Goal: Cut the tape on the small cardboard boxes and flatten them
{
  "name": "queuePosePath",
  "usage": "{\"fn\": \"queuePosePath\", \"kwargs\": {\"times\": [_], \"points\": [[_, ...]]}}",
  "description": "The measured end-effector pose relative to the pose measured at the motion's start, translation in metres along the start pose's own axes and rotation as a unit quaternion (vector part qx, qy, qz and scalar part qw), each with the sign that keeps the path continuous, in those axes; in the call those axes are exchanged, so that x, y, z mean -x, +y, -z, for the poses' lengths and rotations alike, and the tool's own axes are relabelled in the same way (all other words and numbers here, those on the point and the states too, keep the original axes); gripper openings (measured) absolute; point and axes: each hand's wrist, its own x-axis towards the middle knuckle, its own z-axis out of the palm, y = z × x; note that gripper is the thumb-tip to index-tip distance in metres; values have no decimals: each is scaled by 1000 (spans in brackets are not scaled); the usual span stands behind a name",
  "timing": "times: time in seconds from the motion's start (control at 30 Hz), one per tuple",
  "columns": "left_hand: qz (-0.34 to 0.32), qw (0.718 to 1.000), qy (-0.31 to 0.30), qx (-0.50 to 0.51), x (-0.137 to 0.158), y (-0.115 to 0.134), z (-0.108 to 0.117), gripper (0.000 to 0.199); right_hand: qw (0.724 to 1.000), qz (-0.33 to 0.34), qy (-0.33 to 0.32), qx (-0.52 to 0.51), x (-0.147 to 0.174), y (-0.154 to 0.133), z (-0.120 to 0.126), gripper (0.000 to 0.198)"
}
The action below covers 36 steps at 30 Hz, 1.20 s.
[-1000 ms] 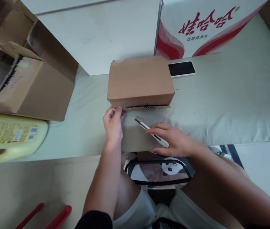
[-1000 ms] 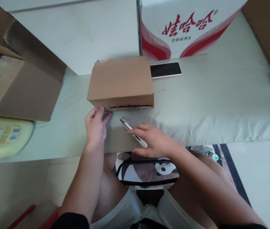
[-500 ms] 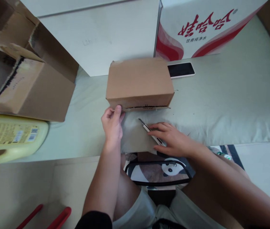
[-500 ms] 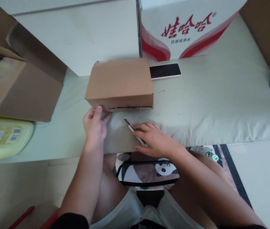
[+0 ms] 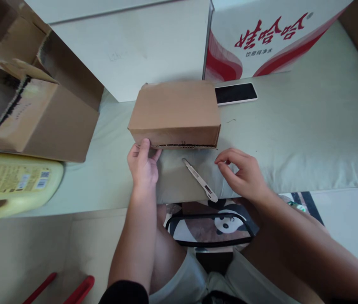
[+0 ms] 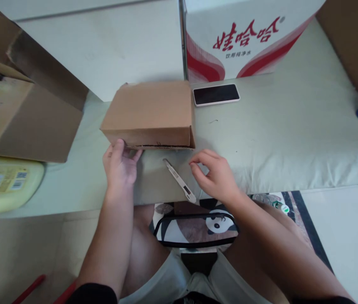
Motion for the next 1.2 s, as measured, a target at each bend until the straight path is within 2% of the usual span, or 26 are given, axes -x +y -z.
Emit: {"fn": "queuePosePath", "kwargs": {"times": [0.1,0.17,0.37,0.6,0.8,0.97,1.2], "points": [[12,1000,0,8,-3,0,4,51,998,-50,50,5,0,5,-3,9],[22,999,-5,25,-5,0,7,49,995,-73,65,-3,0,9,-5,12],[67,995,-65,38,-9,-1,13,41,990,-121,53,-56,0,17,-10,24],[142,983,-103,60,-8,1,12,40,989,-88,-24,-115,5,16,-10,34],[128,984,-110,63,-10,2,13,47,979,-55,45,-193,6,10,-7,51],[113,987,-97,52,-9,-1,14,50,979,-73,122,-144,6,12,-7,52],[103,987,-110,58,-6,0,11,45,980,-74,137,-121,7,19,-4,42]]}}
